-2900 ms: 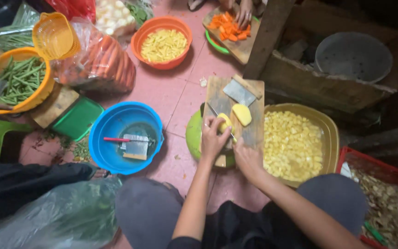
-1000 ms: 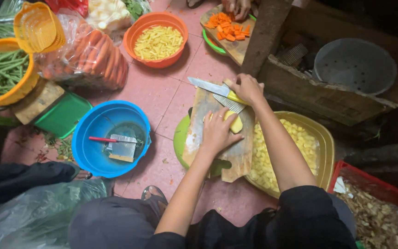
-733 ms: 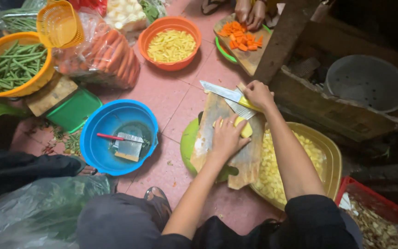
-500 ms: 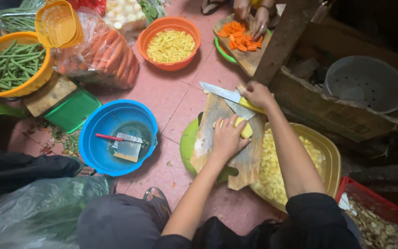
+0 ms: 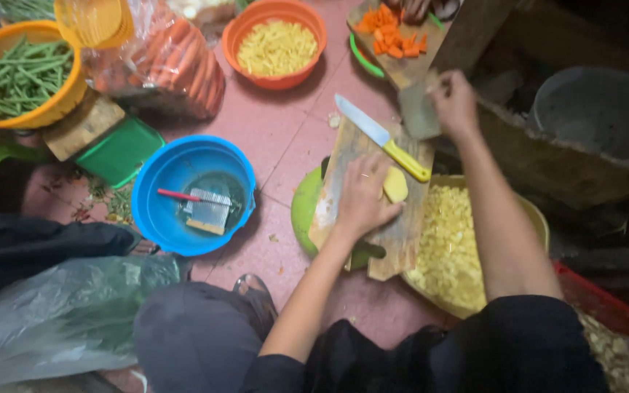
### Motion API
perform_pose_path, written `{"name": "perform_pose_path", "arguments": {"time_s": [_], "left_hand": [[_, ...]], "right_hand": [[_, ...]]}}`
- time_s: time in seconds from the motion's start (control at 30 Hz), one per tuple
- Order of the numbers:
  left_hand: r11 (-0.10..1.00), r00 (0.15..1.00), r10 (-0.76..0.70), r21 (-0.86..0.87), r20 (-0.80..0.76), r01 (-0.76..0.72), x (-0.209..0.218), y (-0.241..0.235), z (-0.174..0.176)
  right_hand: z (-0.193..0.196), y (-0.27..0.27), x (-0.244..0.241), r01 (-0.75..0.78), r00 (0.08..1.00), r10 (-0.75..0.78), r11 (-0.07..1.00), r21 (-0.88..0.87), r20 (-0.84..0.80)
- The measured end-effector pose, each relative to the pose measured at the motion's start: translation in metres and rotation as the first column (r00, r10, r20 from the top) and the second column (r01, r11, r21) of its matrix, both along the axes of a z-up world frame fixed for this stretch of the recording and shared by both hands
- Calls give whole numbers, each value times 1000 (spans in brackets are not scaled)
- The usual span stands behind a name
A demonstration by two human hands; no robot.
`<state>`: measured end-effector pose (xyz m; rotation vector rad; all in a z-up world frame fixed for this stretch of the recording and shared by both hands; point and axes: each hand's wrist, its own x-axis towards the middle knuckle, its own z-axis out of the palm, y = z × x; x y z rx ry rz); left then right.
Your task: Peeling potatoes with a handheld peeler and then slicing them using a wavy-bladed cutter on a wooden board.
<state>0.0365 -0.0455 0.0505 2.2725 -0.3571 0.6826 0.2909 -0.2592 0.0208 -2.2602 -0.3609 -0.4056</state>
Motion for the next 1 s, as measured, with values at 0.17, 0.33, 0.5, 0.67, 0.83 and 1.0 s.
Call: {"name": "perform_pose_path", "arguments": {"time_s": [0.17,0.33,0.5,0.67,0.83,1.0], "left_hand": [[998,989,-1,-61,-147,-8,-31,31,-35],[996,969,89,17,-231,-88,-47,40,-64],[991,932,131,69,-337,-114,-35,31,-68],[993,954,76,113,-289,-45,-14,29,-51],[987,918,129,-38,-376,-154,-36,48,-74],[986,977,-145,-101,-155,130,-39,55,-80]], "right_hand": [[110,13,-101,-22,989,25,1000,-21,146],[94,19,-194,-23,972,-32,973,-230,-233],[88,-1,-252,-29,932,-69,964,-264,-356],[92,31,-278,39,897,-132,974,-222,-421],[87,55,-287,-80,897,-91,929,-361,-432],[60,54,-273,-213,862,-104,814,-540,-497]]}}
